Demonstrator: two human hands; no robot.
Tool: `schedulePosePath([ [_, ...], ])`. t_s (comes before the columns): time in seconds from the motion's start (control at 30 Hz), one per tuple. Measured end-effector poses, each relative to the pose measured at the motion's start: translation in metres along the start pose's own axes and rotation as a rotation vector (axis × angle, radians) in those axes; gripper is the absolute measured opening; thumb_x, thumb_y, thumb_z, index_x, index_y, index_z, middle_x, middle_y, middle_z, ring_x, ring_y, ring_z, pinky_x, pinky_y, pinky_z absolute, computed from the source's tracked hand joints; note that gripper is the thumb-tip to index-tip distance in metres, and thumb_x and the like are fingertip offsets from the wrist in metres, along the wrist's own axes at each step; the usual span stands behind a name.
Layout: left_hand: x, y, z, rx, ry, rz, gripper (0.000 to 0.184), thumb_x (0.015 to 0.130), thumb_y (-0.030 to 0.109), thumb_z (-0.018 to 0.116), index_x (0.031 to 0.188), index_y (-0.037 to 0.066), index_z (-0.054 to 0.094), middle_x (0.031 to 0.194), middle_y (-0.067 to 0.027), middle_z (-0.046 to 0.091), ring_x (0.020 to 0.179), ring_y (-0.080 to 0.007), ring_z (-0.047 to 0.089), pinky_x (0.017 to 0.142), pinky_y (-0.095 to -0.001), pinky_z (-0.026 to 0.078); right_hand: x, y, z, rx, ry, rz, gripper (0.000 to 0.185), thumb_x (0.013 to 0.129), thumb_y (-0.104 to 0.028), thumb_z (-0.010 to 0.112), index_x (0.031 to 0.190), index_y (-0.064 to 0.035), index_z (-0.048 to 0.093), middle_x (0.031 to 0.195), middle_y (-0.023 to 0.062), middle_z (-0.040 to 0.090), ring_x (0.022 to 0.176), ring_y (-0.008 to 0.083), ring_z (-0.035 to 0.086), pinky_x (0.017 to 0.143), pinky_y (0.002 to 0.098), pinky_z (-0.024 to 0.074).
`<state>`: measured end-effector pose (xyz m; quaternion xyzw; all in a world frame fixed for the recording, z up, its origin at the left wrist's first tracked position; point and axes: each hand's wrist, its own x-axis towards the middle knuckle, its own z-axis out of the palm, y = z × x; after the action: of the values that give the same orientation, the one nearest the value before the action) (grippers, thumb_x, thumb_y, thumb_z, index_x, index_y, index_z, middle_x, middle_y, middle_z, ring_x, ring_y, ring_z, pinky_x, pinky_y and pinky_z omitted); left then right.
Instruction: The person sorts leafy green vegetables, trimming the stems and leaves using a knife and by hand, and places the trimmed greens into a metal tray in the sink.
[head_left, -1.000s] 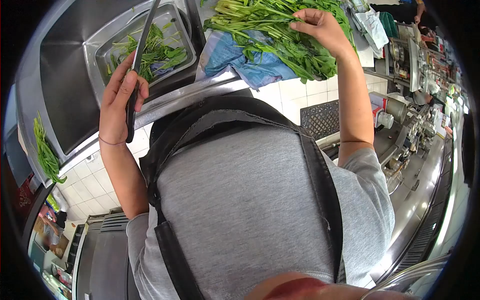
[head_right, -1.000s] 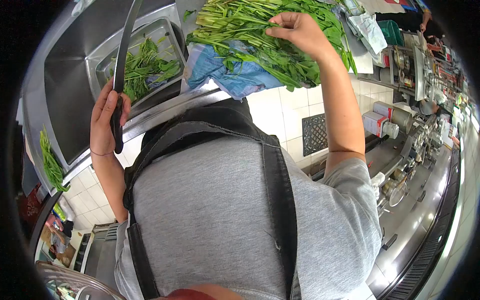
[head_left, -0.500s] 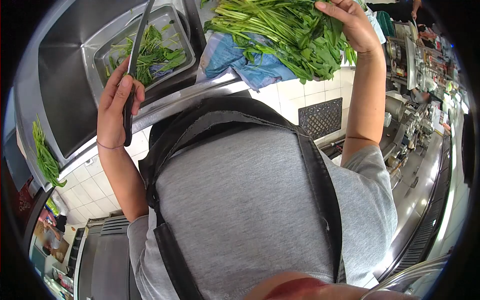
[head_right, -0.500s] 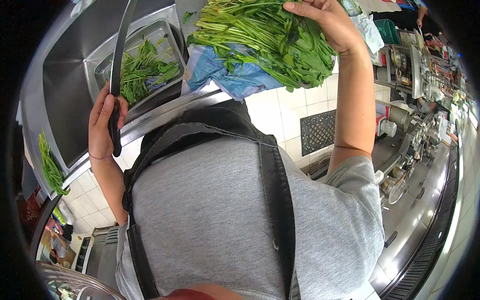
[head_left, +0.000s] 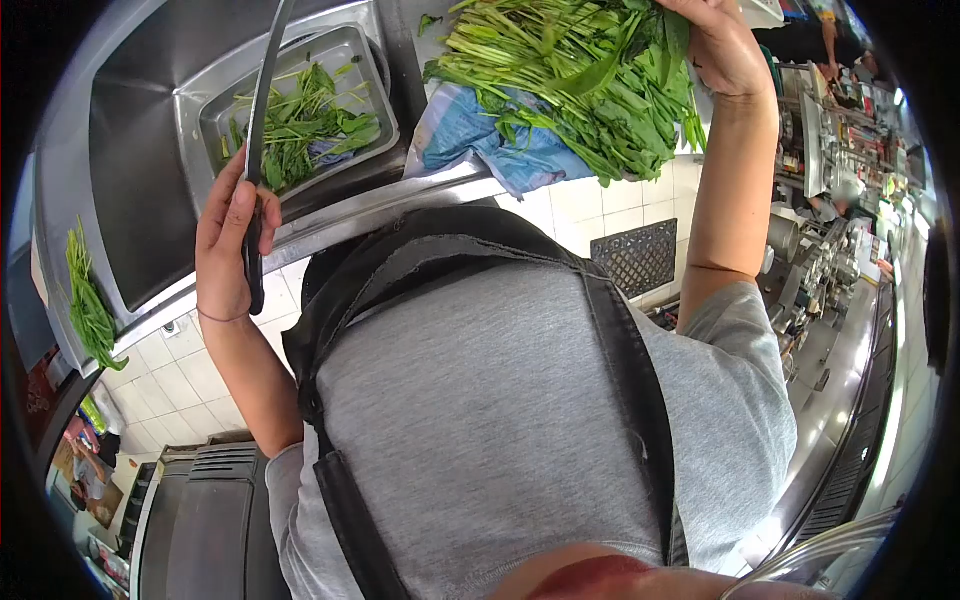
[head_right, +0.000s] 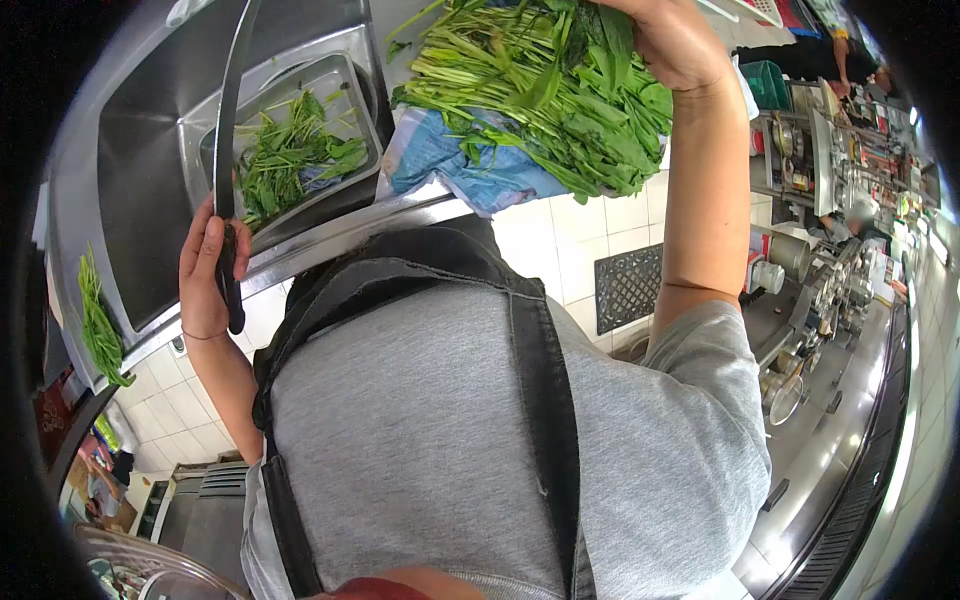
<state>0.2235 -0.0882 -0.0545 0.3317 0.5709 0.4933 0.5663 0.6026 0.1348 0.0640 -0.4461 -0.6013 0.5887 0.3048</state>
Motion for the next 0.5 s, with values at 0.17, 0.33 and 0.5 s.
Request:
schedulePosePath([
  [0.17,-0.008,-0.004,-0.010,-0.008,0.034,0.021,0.049,0.101,0.030,0.052,0.141,0.002,0.046,0.074,-0.0021,0.053,0.058,-0.0051,0.040,0.052,-0.0179,0.030,0.013,-0.020,0.016,0.014,-0.074,-0.082,0.016,0.087,-0.011,0.070,0.099,-0.0019,0.066,0.086,0.0016,0.068,0.074,0.0090,0.062,0.068,0.0204,0.0484],
  [0.33,-0.018,-0.002,-0.015,-0.024,0.039,0.035,0.052,0.100,0.031,0.052,0.142,0.001,0.044,0.074,-0.0023,0.053,0.058,-0.0053,0.039,0.053,-0.0179,0.030,0.030,-0.033,0.017,-0.025,-0.142,-0.172,0.015,0.089,-0.014,0.069,0.095,-0.0004,0.066,0.084,0.0027,0.067,0.073,0.0091,0.061,0.068,0.0218,0.0490],
  [0.5,-0.026,-0.004,-0.020,-0.014,0.018,0.052,0.053,0.100,0.032,0.053,0.142,0.001,0.044,0.074,-0.0022,0.052,0.059,-0.0052,0.039,0.053,-0.0180,0.030,0.044,-0.045,0.027,-0.121,-0.163,-0.105,0.014,0.088,-0.015,0.069,0.094,-0.0016,0.066,0.082,0.0032,0.067,0.071,0.0099,0.060,0.068,0.0232,0.0498],
])
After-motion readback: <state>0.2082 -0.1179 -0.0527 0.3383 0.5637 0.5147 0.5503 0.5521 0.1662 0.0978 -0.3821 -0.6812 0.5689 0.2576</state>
